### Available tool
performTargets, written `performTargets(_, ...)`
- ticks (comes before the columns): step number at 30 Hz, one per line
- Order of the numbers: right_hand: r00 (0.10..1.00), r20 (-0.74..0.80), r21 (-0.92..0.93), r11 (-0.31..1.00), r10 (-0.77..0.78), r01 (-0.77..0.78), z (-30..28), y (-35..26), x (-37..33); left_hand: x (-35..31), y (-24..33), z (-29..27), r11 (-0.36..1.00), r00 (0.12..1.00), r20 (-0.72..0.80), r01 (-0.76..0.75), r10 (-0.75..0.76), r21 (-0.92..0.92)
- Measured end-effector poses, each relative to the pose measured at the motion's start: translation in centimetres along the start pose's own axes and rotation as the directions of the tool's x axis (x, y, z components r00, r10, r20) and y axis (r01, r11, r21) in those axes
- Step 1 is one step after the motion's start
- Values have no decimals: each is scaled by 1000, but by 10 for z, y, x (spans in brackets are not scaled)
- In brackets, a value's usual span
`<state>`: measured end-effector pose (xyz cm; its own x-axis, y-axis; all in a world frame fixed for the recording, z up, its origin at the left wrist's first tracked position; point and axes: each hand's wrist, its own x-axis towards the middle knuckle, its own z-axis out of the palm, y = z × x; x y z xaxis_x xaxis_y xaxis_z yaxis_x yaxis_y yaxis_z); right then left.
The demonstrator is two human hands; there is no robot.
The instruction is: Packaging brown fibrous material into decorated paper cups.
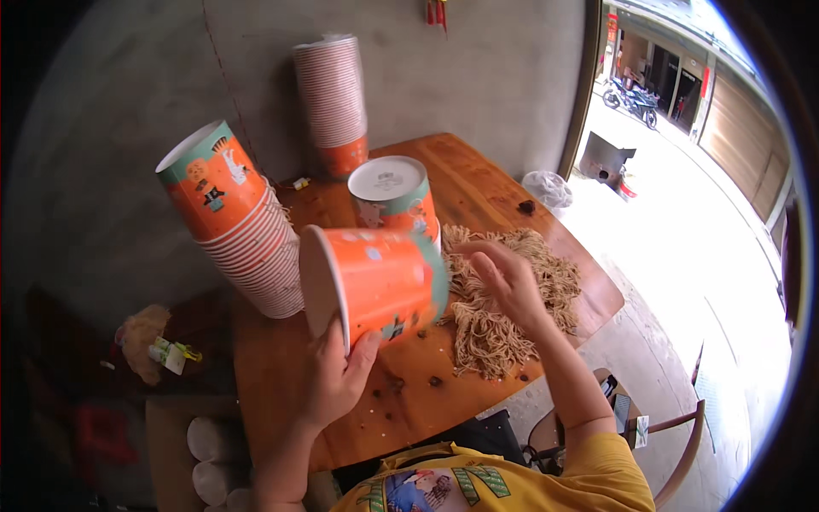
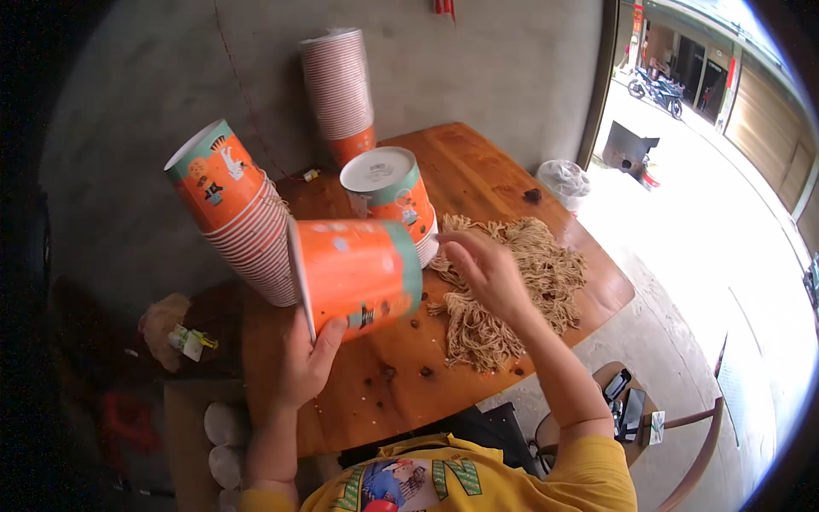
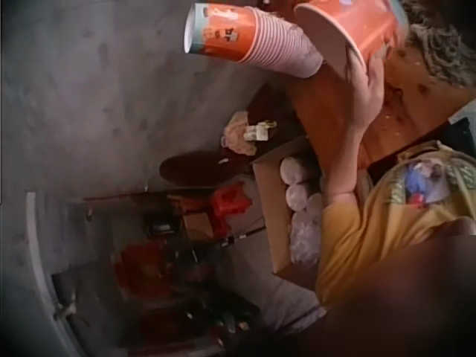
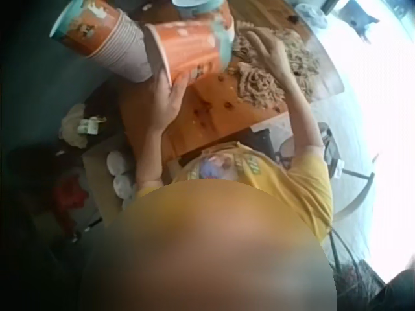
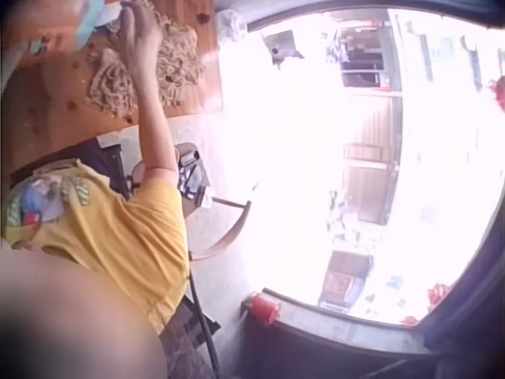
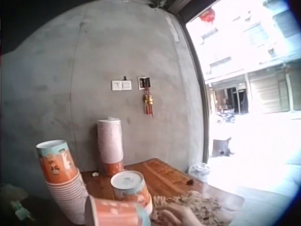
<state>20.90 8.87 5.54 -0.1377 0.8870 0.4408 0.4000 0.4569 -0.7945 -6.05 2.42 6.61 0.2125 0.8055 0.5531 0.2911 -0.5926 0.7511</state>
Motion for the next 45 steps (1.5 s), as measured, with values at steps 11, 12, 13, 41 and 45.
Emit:
performTargets(11, 993, -116, -634, 767, 32, -99, -26, 95, -34, -27, -14, 6, 764, 924, 363, -148, -119, 628)
performTargets(12, 993, -117, -635, 766, 34, -101, -25, 98, -32, -27, -15, 9, 759, 920, 376, -165, -111, 629)
performTargets(13, 995, -101, -644, 763, -2, -64, -22, 101, -30, -28, -15, 10, 758, 920, 375, -163, -114, 631)
performTargets(41, 907, 217, -78, 920, -360, 384, 31, -48, -58, -58, 0, 73, 664, 918, 257, 397, -303, -634)
performTargets(45, 966, 169, -37, 978, -197, 206, 31, -49, -61, -70, 11, 52, 597, 796, 428, 605, -429, -526)
